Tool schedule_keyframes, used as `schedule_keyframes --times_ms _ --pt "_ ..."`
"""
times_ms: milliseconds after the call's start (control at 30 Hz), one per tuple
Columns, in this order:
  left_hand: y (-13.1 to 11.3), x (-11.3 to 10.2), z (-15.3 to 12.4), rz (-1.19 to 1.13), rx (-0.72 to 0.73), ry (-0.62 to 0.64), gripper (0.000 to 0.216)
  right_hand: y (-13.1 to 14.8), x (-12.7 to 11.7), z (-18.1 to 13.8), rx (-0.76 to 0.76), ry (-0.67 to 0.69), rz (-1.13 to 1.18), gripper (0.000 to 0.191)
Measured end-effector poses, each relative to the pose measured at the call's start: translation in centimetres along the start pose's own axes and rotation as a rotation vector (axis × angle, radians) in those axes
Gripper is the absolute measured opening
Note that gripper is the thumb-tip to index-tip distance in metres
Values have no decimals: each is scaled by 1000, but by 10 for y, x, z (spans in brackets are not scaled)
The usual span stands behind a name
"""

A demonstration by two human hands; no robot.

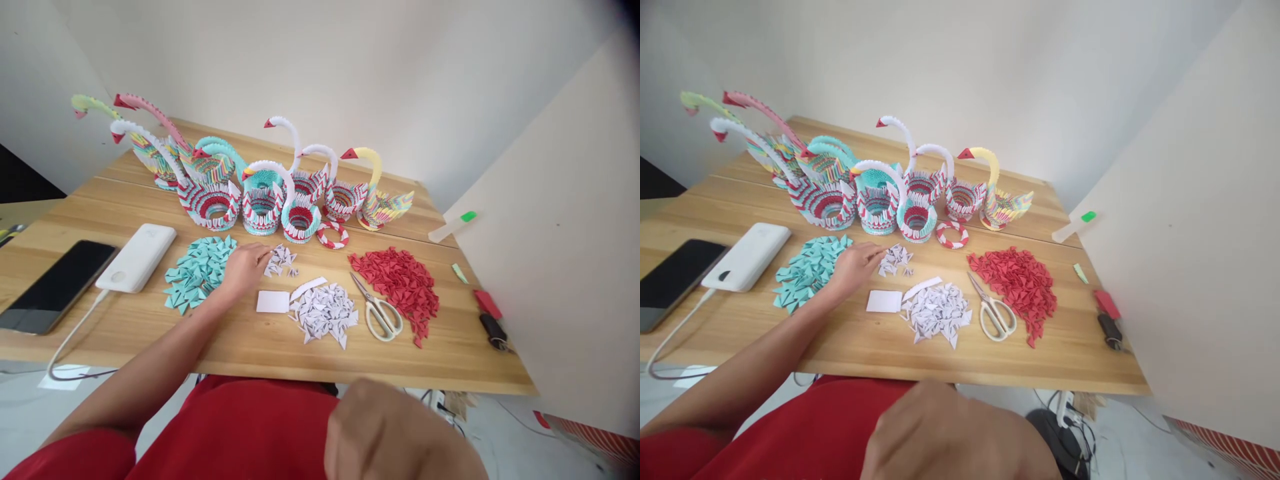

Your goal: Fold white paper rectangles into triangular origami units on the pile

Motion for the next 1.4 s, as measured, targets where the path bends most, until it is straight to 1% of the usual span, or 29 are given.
schedule_keyframes --times_ms 67,133,167,200,233,267,333,400,500,567,633,767,833,933,1100,1267,1333,1400 --pt "-1 -1 0 -32 -15 -5 29 -25 1 5 67 -36 -46 31" --pt "-1 -3 0 -62 -29 -24 28 -58 8 11 145 -71 -98 24" --pt "-1 -5 0 -79 -33 -37 28 -77 13 12 197 -87 -230 19" --pt "-1 -6 0 -96 -34 -49 27 -94 20 14 225 -75 -369 14" --pt "-1 -8 0 -113 -34 -61 27 -109 31 14 238 -27 -482 8" --pt "-1 -9 0 -129 -36 -73 26 -122 43 14 235 35 -557 13" --pt "-1 -12 1 -152 -45 -93 26 -144 61 11 249 127 -647 30" --pt "0 -16 1 -160 -63 -111 26 -157 72 5 270 182 -695 34" --pt "0 -19 1 -154 -85 -119 26 -164 79 -1 279 209 -733 25" --pt "1 -18 1 -147 -89 -113 25 -164 80 -3 262 195 -750 16" --pt "2 -14 1 -131 -79 -91 24 -163 81 -5 233 172 -765 12" --pt "-2 -2 2 -34 21 -28 22 -164 83 -7 207 136 -765 16" --pt "-8 1 2 37 79 -24 23 -166 83 -7 216 117 -751 18" --pt "-18 2 4 149 116 0 24 -169 81 -7 240 116 -731 17" --pt "-32 13 12 320 146 172 29 -169 79 -6 232 143 -705 17" --pt "-29 30 22 419 154 256 20 -168 78 -6 201 119 -699 20" --pt "-25 37 24 416 154 267 20 -168 77 -7 201 111 -702 19" --pt "-21 40 25 396 148 255 20 -168 77 -7 200 109 -704 19"
Point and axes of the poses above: each hand's wrist, its own z-axis towards the middle knuckle, its own x-axis out of the palm, y = z × x, the point moved 9 cm from there along z, towards the middle knuckle, and after that the axes turned 2 degrees about x, right-handed, at the moved point
